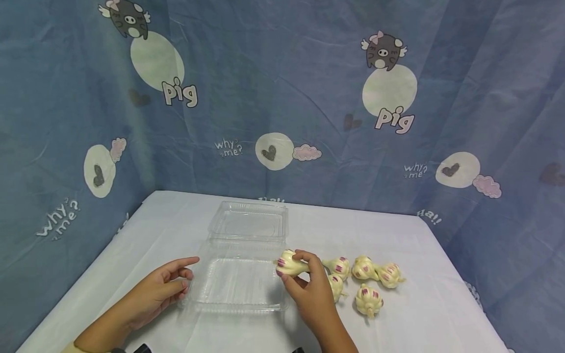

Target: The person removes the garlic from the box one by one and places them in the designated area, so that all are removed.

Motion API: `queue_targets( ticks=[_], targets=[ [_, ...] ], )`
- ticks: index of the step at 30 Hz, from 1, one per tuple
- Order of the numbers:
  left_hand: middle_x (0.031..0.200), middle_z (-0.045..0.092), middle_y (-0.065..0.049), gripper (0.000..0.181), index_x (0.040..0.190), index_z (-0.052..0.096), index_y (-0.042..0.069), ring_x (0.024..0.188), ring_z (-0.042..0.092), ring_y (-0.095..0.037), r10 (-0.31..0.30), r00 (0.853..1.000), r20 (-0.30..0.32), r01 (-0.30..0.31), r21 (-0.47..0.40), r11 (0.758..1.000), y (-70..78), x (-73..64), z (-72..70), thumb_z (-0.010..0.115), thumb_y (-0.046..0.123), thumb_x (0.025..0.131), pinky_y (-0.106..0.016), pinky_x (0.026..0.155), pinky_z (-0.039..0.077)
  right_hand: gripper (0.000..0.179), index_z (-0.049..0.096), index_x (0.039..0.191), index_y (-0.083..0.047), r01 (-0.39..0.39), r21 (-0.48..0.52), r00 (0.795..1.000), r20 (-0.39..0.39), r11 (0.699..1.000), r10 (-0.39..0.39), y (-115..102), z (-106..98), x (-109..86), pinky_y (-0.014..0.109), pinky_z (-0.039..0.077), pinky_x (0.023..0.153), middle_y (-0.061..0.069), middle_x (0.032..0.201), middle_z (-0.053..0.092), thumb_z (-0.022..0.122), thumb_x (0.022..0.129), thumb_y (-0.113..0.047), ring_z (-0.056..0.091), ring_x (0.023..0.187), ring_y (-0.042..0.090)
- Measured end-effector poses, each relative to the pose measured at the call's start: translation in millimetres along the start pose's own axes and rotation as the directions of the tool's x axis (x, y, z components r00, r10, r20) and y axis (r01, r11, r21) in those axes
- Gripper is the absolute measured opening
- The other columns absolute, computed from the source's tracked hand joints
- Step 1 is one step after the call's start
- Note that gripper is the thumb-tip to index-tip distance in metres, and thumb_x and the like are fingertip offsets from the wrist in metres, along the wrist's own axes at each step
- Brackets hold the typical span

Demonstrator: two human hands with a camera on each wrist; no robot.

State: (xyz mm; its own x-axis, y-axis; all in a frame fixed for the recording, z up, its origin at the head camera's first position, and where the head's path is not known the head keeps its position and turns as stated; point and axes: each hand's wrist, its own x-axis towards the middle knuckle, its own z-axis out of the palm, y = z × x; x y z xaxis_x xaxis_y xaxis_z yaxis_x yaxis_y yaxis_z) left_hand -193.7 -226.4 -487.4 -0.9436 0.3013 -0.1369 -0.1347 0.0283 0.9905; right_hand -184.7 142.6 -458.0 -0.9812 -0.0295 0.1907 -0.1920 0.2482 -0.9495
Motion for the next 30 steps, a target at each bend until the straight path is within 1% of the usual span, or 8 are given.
queue_targets(
  ticks=[2, 7, 14, 19, 25, 30],
  targets=[
    [0.117, 0.050, -0.008, 0.070, 0.162, 0.030, 0.000, 0.088, 0.057, -0.013, -0.001, 1.000, 0.002, 0.001, -0.001, 1.000, 0.2, 0.0, 0.6, 0.061, 0.002, 0.100, -0.025, 0.077, 0.056, 0.042, 0.056, 0.125, -0.016, -0.001, -0.010, 1.000, -0.007, 1.000, 0.001, 0, -3, -2.0, 0.027, 0.058, 0.096, 0.004, 0.149, 0.055, 0.081, 0.091, -0.008, 0.061, 0.131, 0.028],
    [0.117, 0.049, -0.009, 0.070, 0.162, 0.031, 0.001, 0.089, 0.057, -0.012, -0.010, 1.000, -0.010, 0.010, -0.001, 1.000, 2.2, 0.1, 1.9, 0.062, 0.003, 0.099, -0.025, 0.077, 0.057, 0.043, 0.056, 0.127, -0.016, -0.004, 0.002, 1.000, -0.017, 1.000, 0.004, 1, -9, -6.9, 0.027, 0.058, 0.095, 0.004, 0.149, 0.055, 0.080, 0.092, -0.007, 0.063, 0.127, 0.027],
    [0.118, 0.049, -0.010, 0.069, 0.161, 0.035, 0.003, 0.090, 0.057, -0.014, -0.035, 0.999, -0.031, 0.035, 0.013, 0.999, 0.2, 0.4, 1.5, 0.062, 0.002, 0.098, -0.026, 0.078, 0.057, 0.044, 0.055, 0.130, -0.014, -0.013, 0.014, 1.000, -0.022, 1.000, 0.013, 2, -20, -11.7, 0.026, 0.056, 0.098, 0.003, 0.152, 0.052, 0.077, 0.094, -0.006, 0.062, 0.129, 0.023],
    [0.118, 0.049, -0.010, 0.069, 0.161, 0.034, 0.003, 0.090, 0.057, -0.014, -0.030, 0.999, -0.025, 0.031, 0.012, 0.999, -0.2, 0.1, 1.2, 0.063, 0.003, 0.098, -0.026, 0.078, 0.057, 0.044, 0.053, 0.131, -0.013, -0.025, 0.019, 0.999, -0.029, 1.000, 0.025, 2, -27, -13.3, 0.026, 0.055, 0.099, 0.003, 0.153, 0.050, 0.076, 0.095, -0.007, 0.060, 0.130, 0.020],
    [0.118, 0.050, -0.010, 0.069, 0.161, 0.034, 0.003, 0.090, 0.057, -0.014, -0.025, 0.999, -0.021, 0.026, 0.012, 1.000, -0.1, -0.3, 1.2, 0.063, 0.003, 0.099, -0.026, 0.078, 0.057, 0.044, 0.053, 0.130, -0.013, -0.014, -0.002, 0.998, -0.062, 1.000, 0.014, 5, -33, -16.2, 0.026, 0.056, 0.099, 0.003, 0.152, 0.052, 0.078, 0.094, -0.008, 0.061, 0.129, 0.021],
    [0.118, 0.050, -0.010, 0.069, 0.161, 0.034, 0.003, 0.090, 0.057, -0.014, -0.025, 0.999, -0.020, 0.025, 0.015, 1.000, 0.7, -0.5, 1.7, 0.063, 0.003, 0.099, -0.026, 0.078, 0.057, 0.044, 0.053, 0.130, -0.012, 0.002, -0.050, 0.997, -0.073, 0.999, -0.006, 10, -38, -19.3, 0.026, 0.056, 0.098, 0.003, 0.151, 0.052, 0.078, 0.094, -0.008, 0.060, 0.131, 0.021]
  ],
)
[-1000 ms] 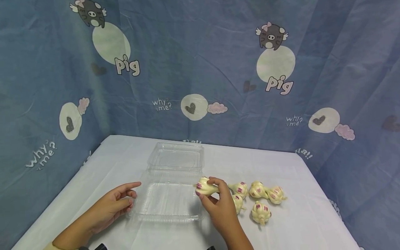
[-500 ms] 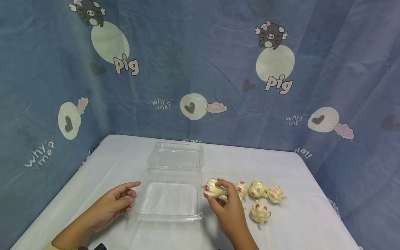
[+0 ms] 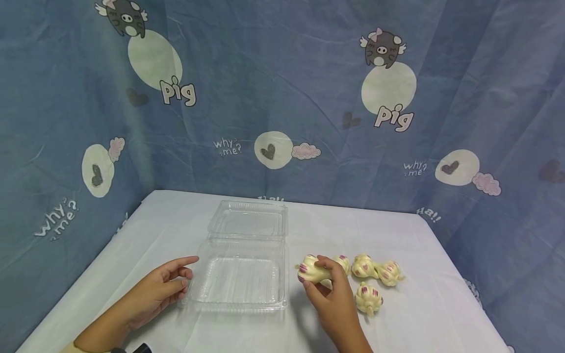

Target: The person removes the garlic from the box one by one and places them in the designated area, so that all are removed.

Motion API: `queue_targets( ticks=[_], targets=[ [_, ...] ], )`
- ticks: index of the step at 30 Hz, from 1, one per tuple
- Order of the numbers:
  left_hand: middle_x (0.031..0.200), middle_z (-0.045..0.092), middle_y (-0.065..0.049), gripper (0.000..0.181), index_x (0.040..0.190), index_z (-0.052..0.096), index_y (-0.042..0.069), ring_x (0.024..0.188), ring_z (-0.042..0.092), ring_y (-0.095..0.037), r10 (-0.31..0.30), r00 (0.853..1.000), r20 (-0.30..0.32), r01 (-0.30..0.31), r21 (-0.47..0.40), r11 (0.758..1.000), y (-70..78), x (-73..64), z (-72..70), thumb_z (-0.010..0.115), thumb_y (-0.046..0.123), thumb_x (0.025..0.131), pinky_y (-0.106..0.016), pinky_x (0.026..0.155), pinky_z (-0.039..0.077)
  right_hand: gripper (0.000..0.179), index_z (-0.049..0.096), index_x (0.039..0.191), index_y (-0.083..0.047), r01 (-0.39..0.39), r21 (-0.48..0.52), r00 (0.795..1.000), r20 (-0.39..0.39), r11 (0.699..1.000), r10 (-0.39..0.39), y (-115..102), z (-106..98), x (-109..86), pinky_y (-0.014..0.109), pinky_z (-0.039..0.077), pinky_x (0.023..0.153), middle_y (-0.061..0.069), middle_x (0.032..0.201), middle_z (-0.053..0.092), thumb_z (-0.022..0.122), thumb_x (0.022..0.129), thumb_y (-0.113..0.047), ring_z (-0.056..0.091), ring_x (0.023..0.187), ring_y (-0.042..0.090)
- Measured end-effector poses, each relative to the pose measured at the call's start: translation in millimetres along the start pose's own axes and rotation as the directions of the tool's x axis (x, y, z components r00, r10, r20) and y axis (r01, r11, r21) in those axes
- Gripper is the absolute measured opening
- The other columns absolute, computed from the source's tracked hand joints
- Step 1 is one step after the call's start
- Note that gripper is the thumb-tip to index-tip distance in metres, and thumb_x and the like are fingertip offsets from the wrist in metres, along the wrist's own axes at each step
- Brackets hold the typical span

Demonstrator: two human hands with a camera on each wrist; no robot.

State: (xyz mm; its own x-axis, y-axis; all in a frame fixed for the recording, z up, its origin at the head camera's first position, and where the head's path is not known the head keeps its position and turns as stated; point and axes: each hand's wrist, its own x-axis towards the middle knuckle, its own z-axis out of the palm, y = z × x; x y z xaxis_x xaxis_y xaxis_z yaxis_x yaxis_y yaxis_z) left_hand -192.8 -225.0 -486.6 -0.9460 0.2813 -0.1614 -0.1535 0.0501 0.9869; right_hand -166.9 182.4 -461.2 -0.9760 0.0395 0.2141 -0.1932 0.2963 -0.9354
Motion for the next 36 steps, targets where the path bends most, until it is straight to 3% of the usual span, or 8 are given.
queue_targets(
  ticks=[8, 14, 19, 24, 31, 36],
  targets=[
    [0.119, 0.049, -0.010, 0.070, 0.161, 0.034, 0.003, 0.091, 0.057, -0.014, 0.004, 1.000, 0.007, -0.004, -0.007, 1.000, 1.2, -0.1, 0.4, 0.064, 0.004, 0.098, -0.026, 0.079, 0.057, 0.045, 0.053, 0.130, -0.011, -0.005, -0.013, 1.000, -0.008, 1.000, 0.005, 7, -10, -4.2, 0.025, 0.057, 0.097, 0.004, 0.153, 0.049, 0.078, 0.094, -0.006, 0.060, 0.126, 0.006],
    [0.118, 0.050, -0.010, 0.070, 0.161, 0.033, 0.002, 0.090, 0.057, -0.014, 0.003, 1.000, 0.003, -0.003, -0.002, 1.000, 1.8, -0.9, 0.8, 0.063, 0.003, 0.098, -0.025, 0.078, 0.057, 0.047, 0.053, 0.133, -0.012, -0.043, -0.028, 0.999, -0.009, 0.999, 0.042, 9, -16, -7.0, 0.023, 0.057, 0.095, 0.004, 0.155, 0.047, 0.078, 0.094, -0.008, 0.063, 0.121, 0.003],
    [0.118, 0.050, -0.010, 0.070, 0.161, 0.033, 0.002, 0.090, 0.057, -0.014, 0.003, 1.000, 0.004, -0.003, -0.002, 1.000, 1.3, -1.0, 0.4, 0.063, 0.003, 0.098, -0.025, 0.079, 0.057, 0.048, 0.052, 0.135, -0.013, -0.044, -0.069, 0.999, -0.035, 0.997, 0.042, 9, -22, -9.5, 0.023, 0.057, 0.095, 0.003, 0.156, 0.048, 0.078, 0.094, -0.009, 0.059, 0.130, 0.015],
    [0.118, 0.050, -0.010, 0.071, 0.161, 0.033, 0.002, 0.091, 0.057, -0.014, -0.001, 1.000, 0.003, 0.001, -0.007, 1.000, 0.5, -0.9, 0.0, 0.063, 0.002, 0.097, -0.026, 0.079, 0.057, 0.048, 0.049, 0.135, -0.011, 0.008, -0.097, 0.998, -0.060, 0.995, -0.014, 8, -29, -9.8, 0.023, 0.056, 0.096, 0.004, 0.157, 0.047, 0.077, 0.095, -0.008, 0.049, 0.143, 0.029],
    [0.118, 0.050, -0.009, 0.070, 0.161, 0.034, 0.003, 0.092, 0.057, -0.014, -0.011, 1.000, -0.008, 0.011, -0.012, 1.000, 2.5, 0.1, 2.4, 0.063, 0.002, 0.097, -0.026, 0.080, 0.058, 0.049, 0.051, 0.136, -0.010, 0.008, -0.152, 0.991, -0.129, 0.988, -0.028, 8, -38, -12.9, 0.016, 0.055, 0.093, 0.003, 0.155, 0.050, 0.078, 0.095, -0.013, 0.049, 0.142, 0.030],
    [0.118, 0.050, -0.010, 0.070, 0.161, 0.034, 0.003, 0.091, 0.057, -0.015, -0.013, 1.000, -0.017, 0.012, -0.007, 1.000, 3.0, -1.5, 2.4, 0.063, 0.001, 0.097, -0.026, 0.080, 0.057, 0.048, 0.051, 0.136, -0.009, 0.001, -0.204, 0.987, -0.158, 0.979, -0.034, 10, -43, -14.0, 0.028, 0.057, 0.096, 0.003, 0.155, 0.049, 0.078, 0.096, -0.017, 0.050, 0.142, 0.032]
  ],
)
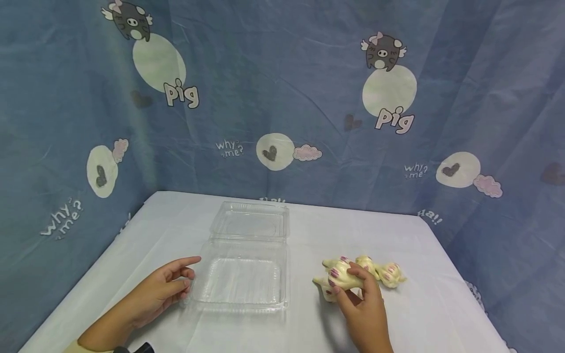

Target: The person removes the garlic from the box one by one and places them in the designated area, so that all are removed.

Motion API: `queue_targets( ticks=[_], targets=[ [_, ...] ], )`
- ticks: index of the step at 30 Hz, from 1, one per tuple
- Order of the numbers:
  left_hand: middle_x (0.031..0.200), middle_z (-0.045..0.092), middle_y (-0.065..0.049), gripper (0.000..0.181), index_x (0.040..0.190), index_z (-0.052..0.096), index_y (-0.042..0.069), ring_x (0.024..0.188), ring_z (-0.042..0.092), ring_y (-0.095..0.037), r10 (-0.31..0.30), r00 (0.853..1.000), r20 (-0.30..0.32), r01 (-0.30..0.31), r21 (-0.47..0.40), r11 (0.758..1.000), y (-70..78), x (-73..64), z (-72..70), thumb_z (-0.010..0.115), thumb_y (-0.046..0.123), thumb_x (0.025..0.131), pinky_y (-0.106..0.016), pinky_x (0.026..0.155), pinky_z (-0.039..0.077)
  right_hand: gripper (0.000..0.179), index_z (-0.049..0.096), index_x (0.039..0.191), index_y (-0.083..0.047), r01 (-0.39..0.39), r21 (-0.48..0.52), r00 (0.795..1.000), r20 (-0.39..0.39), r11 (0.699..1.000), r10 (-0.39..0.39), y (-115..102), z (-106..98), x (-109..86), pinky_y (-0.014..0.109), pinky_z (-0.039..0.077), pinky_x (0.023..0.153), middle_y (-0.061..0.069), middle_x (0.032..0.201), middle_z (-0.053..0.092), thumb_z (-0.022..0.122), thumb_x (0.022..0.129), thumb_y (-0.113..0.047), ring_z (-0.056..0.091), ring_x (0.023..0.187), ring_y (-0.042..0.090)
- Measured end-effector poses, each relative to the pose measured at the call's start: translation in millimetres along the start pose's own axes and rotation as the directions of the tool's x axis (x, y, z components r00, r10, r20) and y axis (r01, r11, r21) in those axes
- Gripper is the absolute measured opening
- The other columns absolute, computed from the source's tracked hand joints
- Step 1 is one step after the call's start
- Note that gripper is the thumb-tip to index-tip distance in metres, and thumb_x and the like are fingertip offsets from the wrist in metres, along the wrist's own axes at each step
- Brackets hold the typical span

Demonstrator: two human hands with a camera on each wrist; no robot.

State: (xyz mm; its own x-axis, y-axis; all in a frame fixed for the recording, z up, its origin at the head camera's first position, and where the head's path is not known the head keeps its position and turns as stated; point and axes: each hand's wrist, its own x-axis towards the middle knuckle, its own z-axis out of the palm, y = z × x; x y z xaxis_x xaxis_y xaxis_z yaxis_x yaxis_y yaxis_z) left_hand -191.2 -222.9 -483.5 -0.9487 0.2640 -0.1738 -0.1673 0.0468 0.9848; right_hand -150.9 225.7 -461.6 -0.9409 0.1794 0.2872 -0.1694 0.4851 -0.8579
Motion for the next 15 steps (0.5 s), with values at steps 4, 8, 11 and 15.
queue_targets(
  ticks=[4, 8, 11, 15],
  targets=[
    [0.118, 0.050, -0.010, 0.069, 0.161, 0.034, 0.003, 0.091, 0.057, -0.015, -0.003, 1.000, -0.002, 0.003, -0.001, 1.000, -0.7, 0.4, -0.9, 0.062, 0.001, 0.098, -0.026, 0.079, 0.057, 0.049, 0.051, 0.136, -0.008, -0.004, -0.022, 1.000, -0.013, 1.000, 0.004, 2, -3, -0.4, 0.028, 0.056, 0.097, 0.003, 0.156, 0.049, 0.078, 0.096, -0.015, 0.052, 0.139, 0.033],
    [0.118, 0.050, -0.010, 0.069, 0.161, 0.035, 0.003, 0.091, 0.057, -0.015, -0.009, 1.000, -0.006, 0.009, -0.006, 1.000, -1.9, 1.2, -1.2, 0.062, 0.001, 0.098, -0.026, 0.079, 0.057, 0.050, 0.051, 0.137, -0.007, -0.013, -0.005, 1.000, -0.025, 1.000, 0.012, 5, -6, -0.9, 0.012, 0.052, 0.092, 0.005, 0.154, 0.048, 0.077, 0.095, -0.010, 0.058, 0.131, 0.014],
    [0.118, 0.050, -0.010, 0.069, 0.161, 0.034, 0.003, 0.091, 0.057, -0.015, -0.006, 1.000, -0.004, 0.006, -0.006, 1.000, -2.1, 1.2, -1.0, 0.062, 0.001, 0.097, -0.026, 0.079, 0.057, 0.051, 0.052, 0.137, -0.006, -0.005, 0.021, 0.999, -0.046, 1.000, 0.006, 7, -9, -0.9, 0.008, 0.051, 0.089, 0.004, 0.151, 0.049, 0.078, 0.094, -0.006, 0.056, 0.121, -0.008],
    [0.118, 0.050, -0.010, 0.070, 0.161, 0.035, 0.003, 0.090, 0.057, -0.015, -0.003, 1.000, -0.004, 0.003, -0.002, 1.000, -1.0, 1.1, -0.6, 0.062, 0.001, 0.097, -0.026, 0.078, 0.057, 0.050, 0.052, 0.136, -0.004, -0.012, 0.030, 0.997, -0.074, 0.999, 0.014, 10, -12, -1.1, 0.007, 0.051, 0.088, 0.001, 0.149, 0.050, 0.078, 0.093, -0.003, 0.053, 0.113, -0.018]
  ],
)
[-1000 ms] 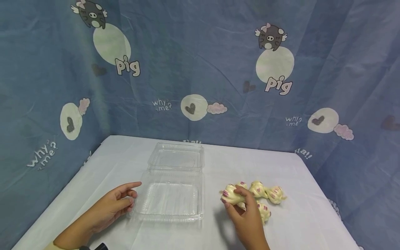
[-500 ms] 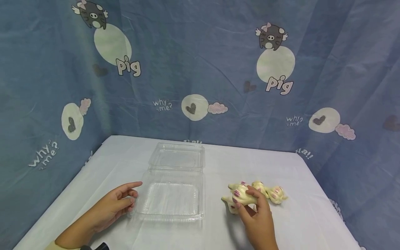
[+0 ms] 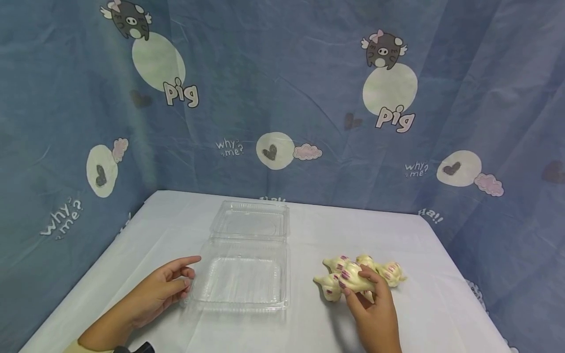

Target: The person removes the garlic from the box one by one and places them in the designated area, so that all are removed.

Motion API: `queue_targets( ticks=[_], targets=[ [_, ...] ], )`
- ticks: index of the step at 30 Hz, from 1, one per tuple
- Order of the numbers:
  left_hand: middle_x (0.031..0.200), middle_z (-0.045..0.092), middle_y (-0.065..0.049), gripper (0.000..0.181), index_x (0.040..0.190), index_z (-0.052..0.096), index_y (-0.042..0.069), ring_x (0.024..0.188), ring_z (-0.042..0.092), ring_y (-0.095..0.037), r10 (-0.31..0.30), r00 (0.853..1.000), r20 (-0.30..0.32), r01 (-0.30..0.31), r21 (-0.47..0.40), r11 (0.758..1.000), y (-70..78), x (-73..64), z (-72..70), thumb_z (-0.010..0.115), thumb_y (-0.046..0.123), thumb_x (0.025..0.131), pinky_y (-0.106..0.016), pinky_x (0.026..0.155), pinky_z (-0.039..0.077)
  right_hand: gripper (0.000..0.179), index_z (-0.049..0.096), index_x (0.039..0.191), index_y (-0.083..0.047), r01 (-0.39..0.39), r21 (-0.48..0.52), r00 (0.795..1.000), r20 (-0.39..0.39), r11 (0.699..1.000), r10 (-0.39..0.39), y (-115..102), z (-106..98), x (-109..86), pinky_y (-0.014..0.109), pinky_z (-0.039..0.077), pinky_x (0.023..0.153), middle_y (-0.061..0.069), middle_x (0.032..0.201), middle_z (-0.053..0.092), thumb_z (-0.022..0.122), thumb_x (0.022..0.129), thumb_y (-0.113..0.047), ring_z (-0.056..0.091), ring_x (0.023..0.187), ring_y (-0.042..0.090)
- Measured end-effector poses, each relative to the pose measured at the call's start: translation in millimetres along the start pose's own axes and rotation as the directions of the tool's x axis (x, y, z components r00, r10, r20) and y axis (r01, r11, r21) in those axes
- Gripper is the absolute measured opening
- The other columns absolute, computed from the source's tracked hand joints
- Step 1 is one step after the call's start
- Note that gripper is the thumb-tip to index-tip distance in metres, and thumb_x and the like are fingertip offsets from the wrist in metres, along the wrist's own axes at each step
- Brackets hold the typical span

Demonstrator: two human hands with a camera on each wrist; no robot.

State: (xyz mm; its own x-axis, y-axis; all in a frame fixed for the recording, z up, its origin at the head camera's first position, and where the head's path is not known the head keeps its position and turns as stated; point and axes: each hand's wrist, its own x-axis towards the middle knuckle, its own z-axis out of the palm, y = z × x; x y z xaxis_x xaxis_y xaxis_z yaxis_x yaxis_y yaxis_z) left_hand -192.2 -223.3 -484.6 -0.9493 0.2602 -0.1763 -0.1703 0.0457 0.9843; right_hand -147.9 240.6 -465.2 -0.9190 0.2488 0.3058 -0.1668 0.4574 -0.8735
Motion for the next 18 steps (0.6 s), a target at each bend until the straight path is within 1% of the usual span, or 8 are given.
queue_targets(
  ticks=[2, 6, 9, 12, 15, 18],
  targets=[
    [0.118, 0.050, -0.010, 0.069, 0.161, 0.035, 0.003, 0.090, 0.057, -0.015, -0.001, 1.000, -0.002, 0.001, 0.003, 1.000, 0.7, 0.1, 0.5, 0.062, 0.001, 0.097, -0.026, 0.078, 0.057, 0.050, 0.052, 0.137, -0.004, -0.021, -0.008, 1.000, -0.009, 1.000, 0.021, 0, -3, -0.3, 0.006, 0.050, 0.088, 0.001, 0.149, 0.049, 0.077, 0.094, -0.004, 0.052, 0.113, -0.018],
    [0.118, 0.050, -0.010, 0.069, 0.160, 0.035, 0.003, 0.090, 0.057, -0.016, -0.004, 1.000, -0.004, 0.004, 0.009, 1.000, 0.9, -0.1, 0.8, 0.062, 0.001, 0.097, -0.026, 0.078, 0.057, 0.050, 0.049, 0.139, -0.005, -0.063, -0.012, 0.998, -0.020, 0.998, 0.062, 2, -8, -1.2, 0.005, 0.049, 0.088, 0.003, 0.152, 0.046, 0.076, 0.096, -0.007, 0.049, 0.113, -0.020],
    [0.118, 0.050, -0.010, 0.069, 0.161, 0.035, 0.003, 0.091, 0.057, -0.016, -0.005, 1.000, -0.003, 0.005, 0.010, 1.000, 1.0, -0.5, 0.7, 0.062, 0.001, 0.097, -0.026, 0.078, 0.057, 0.052, 0.048, 0.140, -0.003, -0.062, 0.010, 0.998, -0.022, 0.998, 0.063, 7, -12, -1.1, 0.006, 0.050, 0.088, 0.005, 0.152, 0.045, 0.075, 0.096, -0.007, 0.048, 0.114, -0.019],
    [0.118, 0.050, -0.010, 0.069, 0.161, 0.035, 0.004, 0.091, 0.057, -0.016, -0.007, 1.000, -0.002, 0.007, 0.008, 1.000, 1.4, -0.6, 1.1, 0.062, 0.002, 0.098, -0.026, 0.079, 0.057, 0.053, 0.046, 0.142, -0.001, -0.077, 0.052, 0.997, -0.024, 0.996, 0.078, 11, -16, -0.2, 0.007, 0.051, 0.089, 0.003, 0.150, 0.043, 0.074, 0.097, -0.006, 0.050, 0.116, -0.017],
    [0.119, 0.050, -0.010, 0.069, 0.161, 0.035, 0.004, 0.091, 0.057, -0.016, -0.008, 1.000, 0.000, 0.008, 0.006, 1.000, 1.9, -0.5, 1.3, 0.062, 0.002, 0.098, -0.026, 0.079, 0.057, 0.054, 0.045, 0.143, -0.003, -0.093, 0.056, 0.995, -0.031, 0.994, 0.094, 15, -22, 1.4, 0.005, 0.047, 0.094, 0.001, 0.147, 0.042, 0.073, 0.098, -0.008, 0.049, 0.120, -0.016],
    [0.119, 0.050, -0.010, 0.069, 0.161, 0.034, 0.004, 0.091, 0.057, -0.016, -0.006, 1.000, 0.008, 0.006, 0.009, 1.000, 2.0, -0.7, 0.5, 0.063, 0.003, 0.098, -0.026, 0.079, 0.057, 0.054, 0.045, 0.143, -0.002, -0.096, 0.066, 0.994, -0.036, 0.993, 0.099, 20, -28, 2.5, 0.002, 0.043, 0.095, 0.003, 0.146, 0.040, 0.074, 0.098, -0.010, 0.049, 0.120, -0.014]
  ],
)
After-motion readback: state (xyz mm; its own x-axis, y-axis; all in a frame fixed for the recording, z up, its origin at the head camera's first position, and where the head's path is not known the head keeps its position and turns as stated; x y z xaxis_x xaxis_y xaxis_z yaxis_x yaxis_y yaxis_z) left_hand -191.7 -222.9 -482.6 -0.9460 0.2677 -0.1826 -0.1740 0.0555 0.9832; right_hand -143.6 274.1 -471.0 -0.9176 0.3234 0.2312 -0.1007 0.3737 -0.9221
